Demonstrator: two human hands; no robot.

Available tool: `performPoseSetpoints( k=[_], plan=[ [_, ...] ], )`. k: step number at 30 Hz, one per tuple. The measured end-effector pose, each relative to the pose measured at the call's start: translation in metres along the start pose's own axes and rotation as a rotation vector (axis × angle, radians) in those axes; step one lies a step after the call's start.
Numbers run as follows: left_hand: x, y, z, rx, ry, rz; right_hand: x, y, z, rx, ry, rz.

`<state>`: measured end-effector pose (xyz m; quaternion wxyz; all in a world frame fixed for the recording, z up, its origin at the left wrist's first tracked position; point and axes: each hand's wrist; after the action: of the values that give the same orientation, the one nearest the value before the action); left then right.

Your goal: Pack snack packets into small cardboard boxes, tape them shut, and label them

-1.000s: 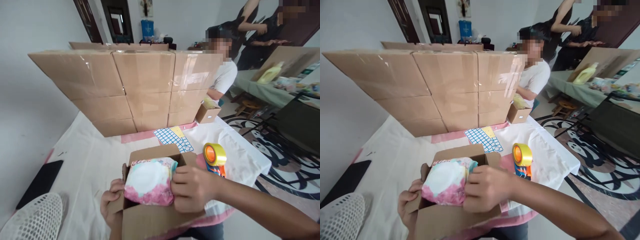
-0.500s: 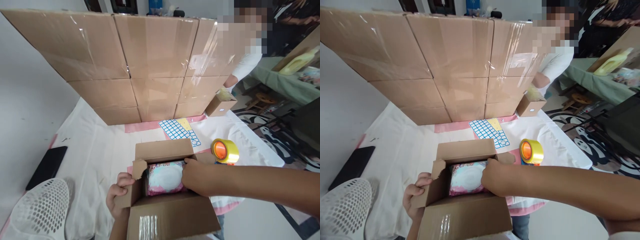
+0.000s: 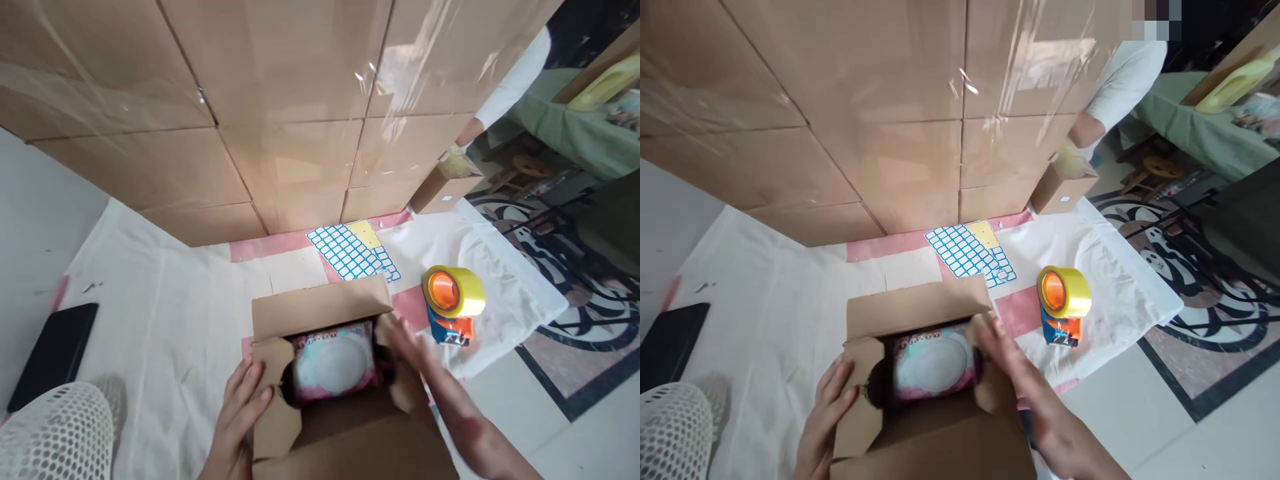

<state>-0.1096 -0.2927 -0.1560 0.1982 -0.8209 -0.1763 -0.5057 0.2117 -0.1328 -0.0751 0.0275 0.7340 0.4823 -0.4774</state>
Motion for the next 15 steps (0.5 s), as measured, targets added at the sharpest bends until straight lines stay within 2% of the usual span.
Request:
performPoseSetpoints(
  k=[2, 5, 7, 10, 13, 15],
  plan=[
    [0.0, -0.006, -0.009, -0.043, -0.074, 0.166, -0.004, -0.009, 0.002, -0.216, 0.025, -0.069],
    [-0.007, -0.02, -0.025, -0.173, -0.244, 0.436, -0.002, -0.025, -0.006, -0.368, 0.083, -0.148],
    [-0.011, -0.029, -0.035, -0.233, -0.328, 0.508, 0.004, -0.03, -0.009, -0.329, 0.096, -0.211],
    [-0.012, -0.036, -0.042, -0.234, -0.381, 0.544, 0.013, -0.026, -0.005, -0.224, 0.063, -0.284],
    [-0.004, -0.037, -0.037, -0.209, -0.373, 0.54, 0.02, -0.02, 0.0, -0.169, -0.012, -0.295],
    [0.004, -0.033, -0.028, -0.163, -0.29, 0.477, 0.022, -0.015, 0.002, -0.131, -0.101, -0.263]
  ],
)
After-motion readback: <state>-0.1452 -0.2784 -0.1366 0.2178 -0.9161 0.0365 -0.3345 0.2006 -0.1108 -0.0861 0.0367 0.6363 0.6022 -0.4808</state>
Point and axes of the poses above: each hand's wrist, its own y-axis away from the middle knuckle, its own z-axis out of the palm, x = y × z, and after that the axes turned 13 degrees about -z, right-handed
